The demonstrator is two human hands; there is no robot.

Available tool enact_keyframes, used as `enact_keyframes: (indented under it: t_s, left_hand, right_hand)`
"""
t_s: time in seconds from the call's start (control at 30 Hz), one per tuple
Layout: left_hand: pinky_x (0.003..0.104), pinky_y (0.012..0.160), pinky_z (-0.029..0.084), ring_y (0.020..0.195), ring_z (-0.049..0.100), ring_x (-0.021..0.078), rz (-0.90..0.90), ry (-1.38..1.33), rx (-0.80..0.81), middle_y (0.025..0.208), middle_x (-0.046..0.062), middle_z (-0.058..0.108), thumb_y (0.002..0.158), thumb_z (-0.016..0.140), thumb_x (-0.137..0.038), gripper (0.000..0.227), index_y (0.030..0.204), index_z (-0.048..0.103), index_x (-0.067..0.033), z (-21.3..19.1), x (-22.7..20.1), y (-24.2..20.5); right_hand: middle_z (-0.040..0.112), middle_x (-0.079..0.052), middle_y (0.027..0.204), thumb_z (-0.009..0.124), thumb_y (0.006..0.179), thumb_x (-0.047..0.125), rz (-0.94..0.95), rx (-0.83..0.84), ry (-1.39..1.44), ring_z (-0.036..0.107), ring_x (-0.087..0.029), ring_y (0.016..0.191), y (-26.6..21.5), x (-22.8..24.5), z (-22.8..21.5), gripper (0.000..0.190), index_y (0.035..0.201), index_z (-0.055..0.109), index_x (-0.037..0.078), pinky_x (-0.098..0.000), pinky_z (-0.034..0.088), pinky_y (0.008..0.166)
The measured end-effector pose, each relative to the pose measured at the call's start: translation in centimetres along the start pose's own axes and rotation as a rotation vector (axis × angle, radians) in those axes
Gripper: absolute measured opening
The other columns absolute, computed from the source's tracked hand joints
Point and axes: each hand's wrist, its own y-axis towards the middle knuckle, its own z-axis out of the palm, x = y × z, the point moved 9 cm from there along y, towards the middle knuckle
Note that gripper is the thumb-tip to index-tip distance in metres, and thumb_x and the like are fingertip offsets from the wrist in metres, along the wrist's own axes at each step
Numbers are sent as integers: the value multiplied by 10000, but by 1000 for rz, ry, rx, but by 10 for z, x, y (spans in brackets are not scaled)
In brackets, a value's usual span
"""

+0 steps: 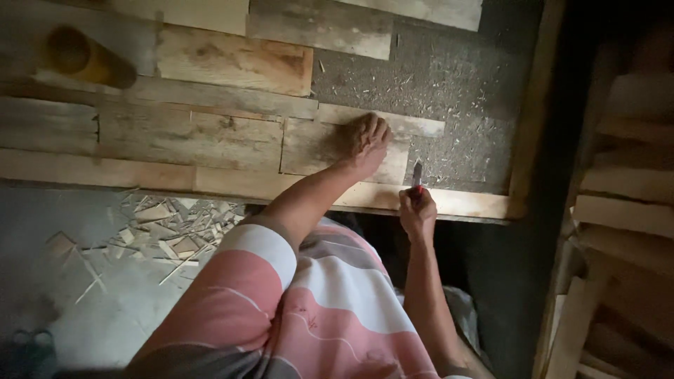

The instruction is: Fitting and cutting small wood planks into a frame on the floor using a utility knife.

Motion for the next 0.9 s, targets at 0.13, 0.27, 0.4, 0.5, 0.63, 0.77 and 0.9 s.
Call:
enact_keyframes:
  t_s: [0.13, 0.27, 0.4, 0.5, 0.63, 0.77, 0.9]
  left_hand:
    - [449, 1035, 497, 1160, 578, 250, -138, -191, -51, 1252, 120, 623, 1010, 568, -203, 299, 1255, 644, -49, 25, 13, 1]
    - [395, 916, 551, 967, 686, 210, -378, -1157, -277, 1027, 92, 729, 1090, 422, -445, 454, 1039, 702, -91, 18, 53, -20]
    - [314, 809, 557, 818, 737, 140, -597, -1494, -208, 857, 25, 770, 1032, 490, -551, 557, 939, 767, -77, -16, 75, -39]
    - [321, 687, 512, 748, 620, 155, -519, -1537, -355, 806, 101, 701, 962, 733, -457, 484, 967, 782, 25, -26, 87, -44]
    - [242, 698, 559, 789, 708, 85, -573, -1491, -505, 874, 40, 792, 908, 748, -386, 405, 974, 776, 13, -5, 114, -52]
    - [251, 627, 540, 699, 648, 85, -791, -1704, -469, 830, 41, 747, 931, 744, -310, 315, 956, 780, 2, -14, 146, -78]
    - [251, 695, 556, 759, 649, 76, -832, -1668, -778, 828, 5, 707, 956, 743, -244, 226, 957, 743, -18, -8, 203, -131]
  right_hand:
    - [561, -1, 667, 676, 947, 182, 172, 78, 144, 483, -122, 552, -7, 45, 18, 133, 922, 601, 75, -316, 404, 491]
    - [552, 17, 694, 674, 961, 161, 50, 160, 214, 494, -100, 573, 6, 66, 46, 113, 939, 612, 69, -299, 412, 503]
    - [602, 3, 666, 685, 947, 182, -33, 197, -3, 598, -101, 567, 6, 118, 67, 126, 930, 631, 69, -294, 479, 517]
    - [613, -12, 691, 669, 957, 186, -102, 271, 26, 595, -107, 589, 16, 105, 93, 139, 946, 632, 53, -299, 485, 538]
    - [624, -23, 687, 671, 965, 218, -121, 325, -7, 604, -114, 591, 10, 136, 110, 182, 934, 636, 42, -311, 492, 548]
    - [615, -44, 649, 666, 960, 273, -48, 348, -140, 603, -148, 564, 17, 158, 120, 224, 887, 629, 65, -348, 491, 527]
    - [606, -158, 678, 666, 980, 261, -556, 166, -391, 587, -237, 589, 113, 116, 130, 287, 775, 617, 66, -409, 487, 553]
